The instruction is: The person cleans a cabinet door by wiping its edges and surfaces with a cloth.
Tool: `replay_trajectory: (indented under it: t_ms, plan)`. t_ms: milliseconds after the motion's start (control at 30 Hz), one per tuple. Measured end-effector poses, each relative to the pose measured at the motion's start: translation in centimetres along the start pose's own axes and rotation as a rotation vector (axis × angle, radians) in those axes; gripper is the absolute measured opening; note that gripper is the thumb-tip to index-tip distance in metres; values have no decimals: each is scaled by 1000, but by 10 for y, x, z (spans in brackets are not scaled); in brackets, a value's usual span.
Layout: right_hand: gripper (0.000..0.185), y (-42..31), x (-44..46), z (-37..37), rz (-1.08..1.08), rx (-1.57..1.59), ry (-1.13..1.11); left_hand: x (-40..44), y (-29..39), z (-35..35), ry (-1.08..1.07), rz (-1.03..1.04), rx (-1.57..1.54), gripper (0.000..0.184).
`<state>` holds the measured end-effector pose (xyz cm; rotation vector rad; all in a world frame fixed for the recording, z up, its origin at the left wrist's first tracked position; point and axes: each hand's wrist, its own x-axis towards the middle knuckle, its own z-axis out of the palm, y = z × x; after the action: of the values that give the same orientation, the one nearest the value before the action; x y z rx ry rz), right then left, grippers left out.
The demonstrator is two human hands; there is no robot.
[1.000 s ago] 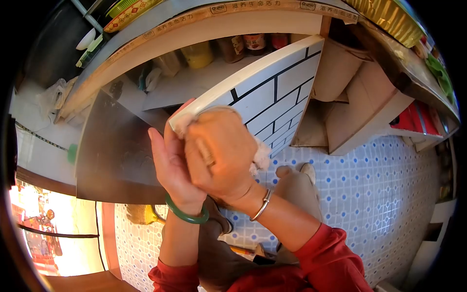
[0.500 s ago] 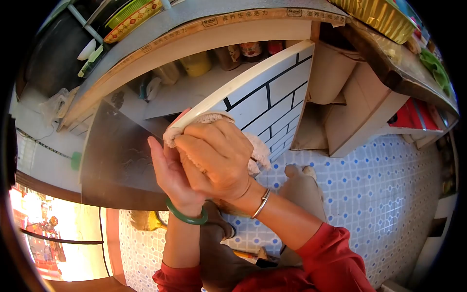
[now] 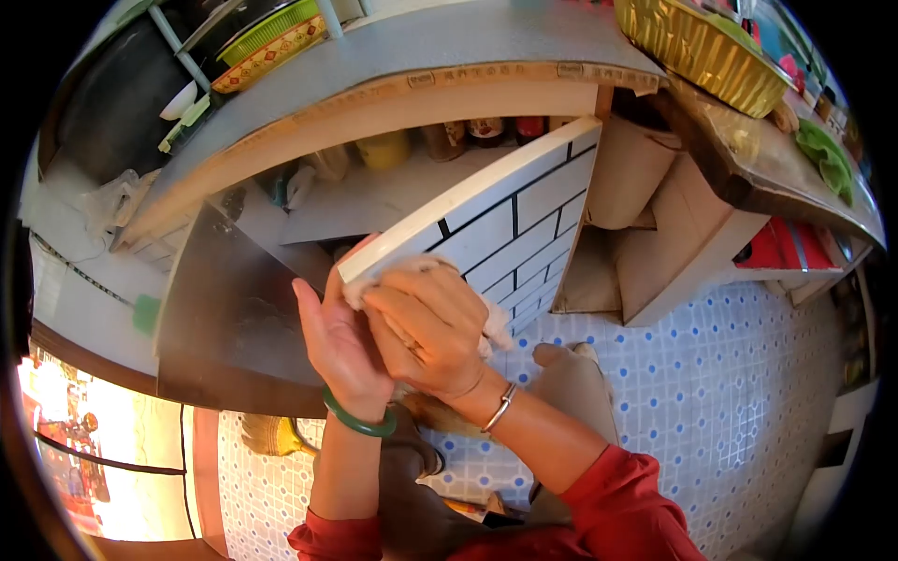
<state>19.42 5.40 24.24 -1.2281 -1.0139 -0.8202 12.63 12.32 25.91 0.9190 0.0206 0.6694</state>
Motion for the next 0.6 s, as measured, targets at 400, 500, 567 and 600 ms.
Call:
replay_trajectory:
  t_ms: [400,500,567,600]
  plan:
    - [20,-5,6,-1,-22,-48,-20,0,-3,-5,-35,18,15,75]
    - [20,7,-23,-5,37,-45,-102,7,-1,-2,9,41,41,75]
    - [20,9,-39,-8,147,-56,-207,11,-3,-5,40,14,50,75]
    - [20,9,-36,-9,136,-58,-211,10,-1,-4,37,21,42,75]
